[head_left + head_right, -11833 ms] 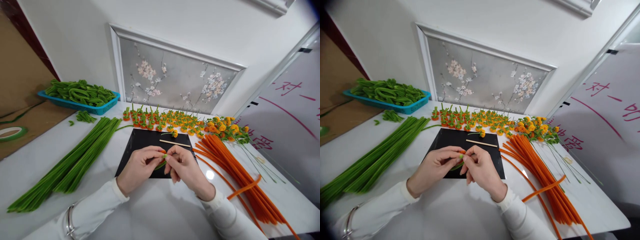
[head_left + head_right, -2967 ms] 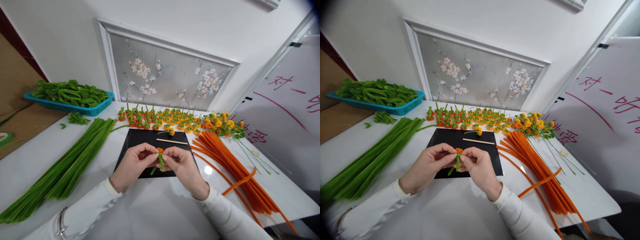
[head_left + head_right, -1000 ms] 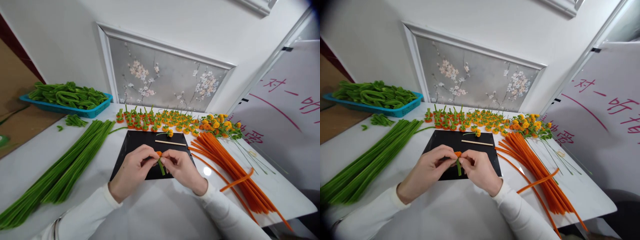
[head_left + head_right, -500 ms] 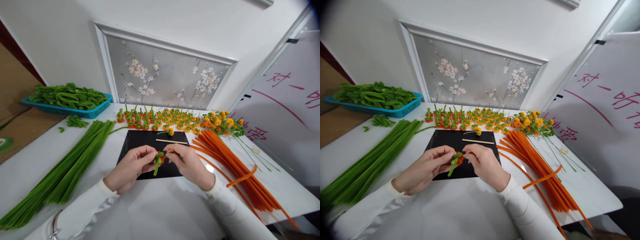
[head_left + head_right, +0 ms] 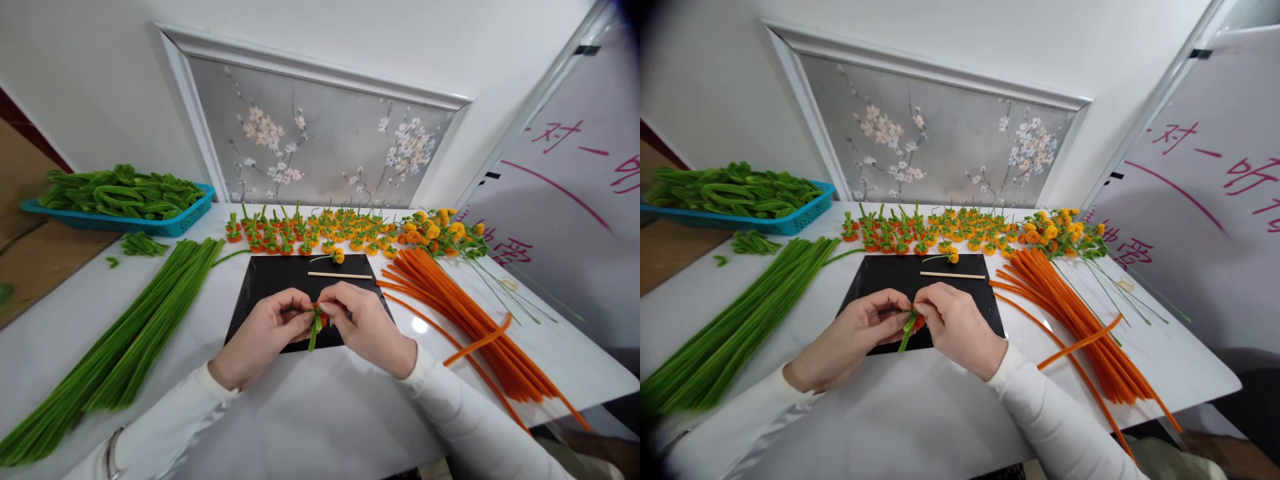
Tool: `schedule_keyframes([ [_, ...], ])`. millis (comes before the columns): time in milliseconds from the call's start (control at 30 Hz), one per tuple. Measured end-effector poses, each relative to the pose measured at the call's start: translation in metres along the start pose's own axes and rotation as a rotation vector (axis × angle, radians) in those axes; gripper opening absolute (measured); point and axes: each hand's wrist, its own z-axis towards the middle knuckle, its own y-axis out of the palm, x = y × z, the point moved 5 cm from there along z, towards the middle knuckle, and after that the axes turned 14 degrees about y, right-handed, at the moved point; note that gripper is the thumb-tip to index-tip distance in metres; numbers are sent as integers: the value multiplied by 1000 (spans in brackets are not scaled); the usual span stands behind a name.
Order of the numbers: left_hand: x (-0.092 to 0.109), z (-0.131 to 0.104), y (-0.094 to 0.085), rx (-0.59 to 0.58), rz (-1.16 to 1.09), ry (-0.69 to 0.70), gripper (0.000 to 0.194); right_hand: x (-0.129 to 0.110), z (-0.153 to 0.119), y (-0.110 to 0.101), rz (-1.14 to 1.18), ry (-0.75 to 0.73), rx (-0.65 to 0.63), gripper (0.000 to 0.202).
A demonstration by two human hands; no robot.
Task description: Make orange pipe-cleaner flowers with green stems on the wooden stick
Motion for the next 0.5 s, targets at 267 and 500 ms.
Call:
schedule_keyframes([
  [267, 7, 3, -13, 191, 117, 175, 16, 9, -8, 25, 533, 502, -497, 35],
  [500, 10, 2, -10, 180, 210, 229, 19, 9, -9, 35, 670, 608, -480, 16],
])
